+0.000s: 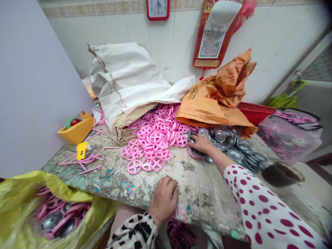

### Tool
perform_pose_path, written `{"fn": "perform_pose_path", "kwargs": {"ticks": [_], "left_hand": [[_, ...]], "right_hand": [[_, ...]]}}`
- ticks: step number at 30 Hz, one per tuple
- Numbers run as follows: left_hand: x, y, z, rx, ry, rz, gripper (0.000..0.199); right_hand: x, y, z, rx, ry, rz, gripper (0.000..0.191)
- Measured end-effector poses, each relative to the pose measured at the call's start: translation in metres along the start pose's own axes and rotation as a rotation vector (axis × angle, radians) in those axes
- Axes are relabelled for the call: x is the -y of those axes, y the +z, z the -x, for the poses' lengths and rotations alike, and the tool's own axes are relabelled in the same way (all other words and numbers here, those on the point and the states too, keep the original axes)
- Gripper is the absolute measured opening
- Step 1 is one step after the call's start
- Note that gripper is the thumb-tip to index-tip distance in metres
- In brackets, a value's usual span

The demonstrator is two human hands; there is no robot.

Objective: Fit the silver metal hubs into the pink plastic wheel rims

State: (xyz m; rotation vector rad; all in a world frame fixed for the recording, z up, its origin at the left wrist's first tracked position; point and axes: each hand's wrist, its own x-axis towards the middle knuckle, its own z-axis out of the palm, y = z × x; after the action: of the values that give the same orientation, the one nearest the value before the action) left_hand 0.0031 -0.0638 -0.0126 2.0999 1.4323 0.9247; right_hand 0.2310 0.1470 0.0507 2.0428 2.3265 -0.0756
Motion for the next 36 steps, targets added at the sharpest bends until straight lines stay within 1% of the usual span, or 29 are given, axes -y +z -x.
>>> {"fn": "perform_pose_path", "kwargs": {"ticks": [3, 6, 9, 11, 13, 15, 17, 20, 23, 30, 36], "left_hand": [[0.000, 0.000, 0.000, 0.008, -0.004, -0.006, 0.017], [0.000, 0.000, 0.000, 0.009, -0.007, -0.003, 0.017], [-0.001, 0.000, 0.001, 0.009, -0.004, -0.005, 0.017], [-0.002, 0.000, 0.001, 0.006, -0.004, -0.010, 0.017], [-0.002, 0.000, 0.001, 0.004, -0.005, -0.012, 0.017], [-0.001, 0.000, 0.000, 0.003, -0.005, -0.013, 0.017], [-0.001, 0.000, 0.000, 0.001, -0.001, -0.017, 0.016], [0.000, 0.001, -0.001, 0.000, -0.001, -0.024, 0.016], [-0.001, 0.000, 0.000, 0.002, -0.001, -0.027, 0.016], [-0.001, 0.000, 0.001, -0.034, 0.028, -0.009, 0.019], [0.000, -0.001, 0.002, -0.048, 0.059, 0.028, 0.018]], "right_hand": [[0.002, -0.002, 0.010, 0.031, -0.067, -0.006, 0.065], [0.008, -0.003, 0.016, 0.037, -0.083, 0.001, 0.062], [0.025, -0.005, 0.015, -0.069, -0.074, -0.013, 0.058], [0.044, -0.008, 0.012, -0.166, -0.106, -0.055, 0.055], [0.070, -0.009, 0.008, -0.217, -0.173, -0.112, 0.055], [0.097, -0.009, 0.006, -0.200, -0.245, -0.159, 0.059], [0.121, -0.008, 0.006, -0.126, -0.301, -0.187, 0.068], [0.142, -0.003, 0.010, 0.000, -0.331, -0.204, 0.078], [0.144, 0.001, 0.021, 0.039, -0.323, -0.208, 0.077], [0.126, -0.003, 0.062, 0.035, -0.384, -0.154, 0.065], [0.106, -0.008, 0.094, 0.027, -0.328, -0.083, 0.061]]}}
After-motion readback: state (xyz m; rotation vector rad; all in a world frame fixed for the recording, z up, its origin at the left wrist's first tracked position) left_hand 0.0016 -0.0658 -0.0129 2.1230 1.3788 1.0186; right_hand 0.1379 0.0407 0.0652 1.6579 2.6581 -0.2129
